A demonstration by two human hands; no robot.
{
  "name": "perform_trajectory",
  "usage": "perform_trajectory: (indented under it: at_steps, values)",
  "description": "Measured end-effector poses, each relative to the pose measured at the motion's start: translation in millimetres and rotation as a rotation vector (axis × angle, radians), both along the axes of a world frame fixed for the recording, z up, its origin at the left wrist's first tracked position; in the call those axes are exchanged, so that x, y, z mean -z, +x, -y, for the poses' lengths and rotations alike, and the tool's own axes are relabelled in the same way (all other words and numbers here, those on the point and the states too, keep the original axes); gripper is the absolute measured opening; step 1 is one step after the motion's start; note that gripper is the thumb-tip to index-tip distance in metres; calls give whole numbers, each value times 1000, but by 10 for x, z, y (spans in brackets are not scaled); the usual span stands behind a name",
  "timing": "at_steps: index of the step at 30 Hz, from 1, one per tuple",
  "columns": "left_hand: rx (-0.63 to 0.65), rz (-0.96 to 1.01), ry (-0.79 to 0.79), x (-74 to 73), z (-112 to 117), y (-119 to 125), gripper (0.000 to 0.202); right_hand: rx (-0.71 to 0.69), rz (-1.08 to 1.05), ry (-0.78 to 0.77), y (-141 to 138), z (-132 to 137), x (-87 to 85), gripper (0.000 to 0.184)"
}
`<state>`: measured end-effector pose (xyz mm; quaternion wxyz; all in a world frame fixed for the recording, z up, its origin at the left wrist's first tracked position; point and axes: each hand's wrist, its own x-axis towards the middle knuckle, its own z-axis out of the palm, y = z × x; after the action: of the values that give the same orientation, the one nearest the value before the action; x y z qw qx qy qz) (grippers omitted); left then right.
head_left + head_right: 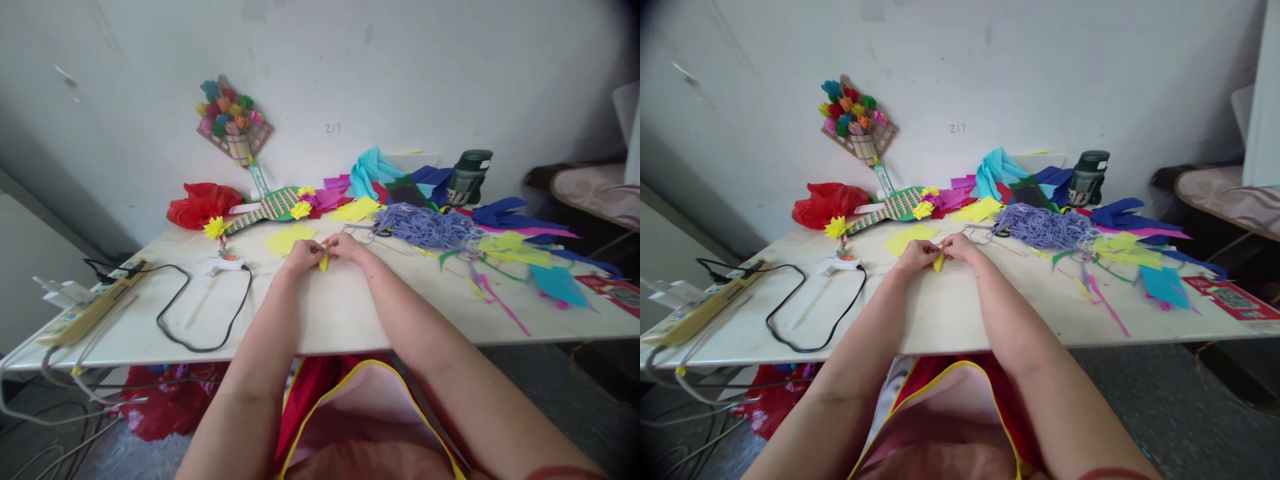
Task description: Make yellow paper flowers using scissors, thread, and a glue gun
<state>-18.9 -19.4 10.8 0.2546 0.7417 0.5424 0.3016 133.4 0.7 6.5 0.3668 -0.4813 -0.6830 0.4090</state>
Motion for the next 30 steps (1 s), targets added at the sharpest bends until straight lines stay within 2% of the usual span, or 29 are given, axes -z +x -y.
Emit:
perform_trajectory:
  at_steps: [8,17,23,30]
  values:
    - [-16,69,-52,-32,46,31,21,0,-22,-4,7,-31,36,11]
    - [-26,111,-59,15,8,26,18,8,-33,-15,3,0,12,9]
    - [13,170,-73,40,-25,8,14,5,-51,-17,5,43,-24,11]
    - [15,159,-54,56,-42,9,16,-11,-82,-8,19,4,30,9]
